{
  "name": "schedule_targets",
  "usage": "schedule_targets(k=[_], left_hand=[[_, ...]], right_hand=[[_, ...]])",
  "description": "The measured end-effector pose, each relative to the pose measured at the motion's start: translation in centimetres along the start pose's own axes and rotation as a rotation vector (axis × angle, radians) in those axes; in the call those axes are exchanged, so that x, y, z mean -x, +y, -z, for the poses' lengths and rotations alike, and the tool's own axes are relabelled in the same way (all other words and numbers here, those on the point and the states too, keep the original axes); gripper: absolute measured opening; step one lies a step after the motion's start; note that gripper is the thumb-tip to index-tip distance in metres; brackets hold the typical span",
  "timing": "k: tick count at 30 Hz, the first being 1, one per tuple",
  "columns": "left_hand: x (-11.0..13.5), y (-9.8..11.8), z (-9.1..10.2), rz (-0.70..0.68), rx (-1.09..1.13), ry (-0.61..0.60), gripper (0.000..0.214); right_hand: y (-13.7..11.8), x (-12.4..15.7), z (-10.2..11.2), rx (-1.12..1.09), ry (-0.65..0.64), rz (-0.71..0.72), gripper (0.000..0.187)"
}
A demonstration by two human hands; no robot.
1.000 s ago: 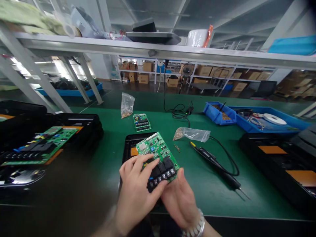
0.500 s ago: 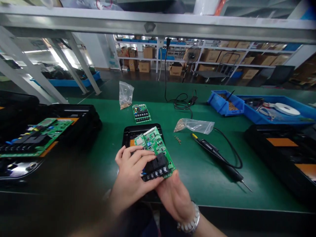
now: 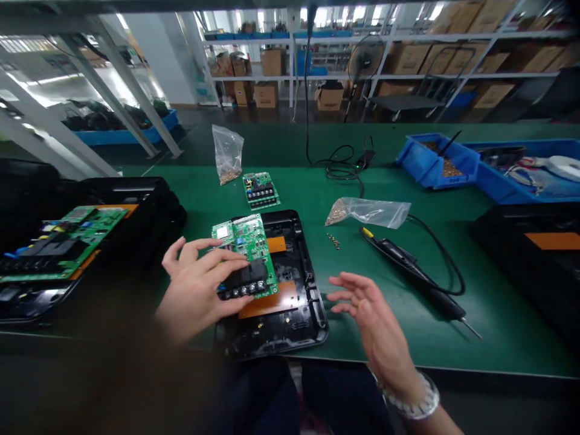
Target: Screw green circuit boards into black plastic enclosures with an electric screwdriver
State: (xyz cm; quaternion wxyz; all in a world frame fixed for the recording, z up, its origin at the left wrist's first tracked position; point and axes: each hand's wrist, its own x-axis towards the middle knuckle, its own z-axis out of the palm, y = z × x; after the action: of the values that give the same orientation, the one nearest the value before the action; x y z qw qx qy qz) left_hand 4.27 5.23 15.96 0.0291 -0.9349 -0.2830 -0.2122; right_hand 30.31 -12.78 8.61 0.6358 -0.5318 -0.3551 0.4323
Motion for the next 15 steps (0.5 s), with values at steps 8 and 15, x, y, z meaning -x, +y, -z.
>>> schedule_targets(k=[8, 15], left_hand=[[0.4, 1.8, -3.1, 0.028, 0.043, -0.141, 0.040], [-0.5, 2.1, -4.0, 0.032, 0.081, -0.245, 0.045]], right_hand=[[0.1, 0.3, 4.6, 0.235, 0.233, -0.063, 0.039], [0.4, -1.4, 8.9, 1.139, 0.410, 0.078, 0.062]])
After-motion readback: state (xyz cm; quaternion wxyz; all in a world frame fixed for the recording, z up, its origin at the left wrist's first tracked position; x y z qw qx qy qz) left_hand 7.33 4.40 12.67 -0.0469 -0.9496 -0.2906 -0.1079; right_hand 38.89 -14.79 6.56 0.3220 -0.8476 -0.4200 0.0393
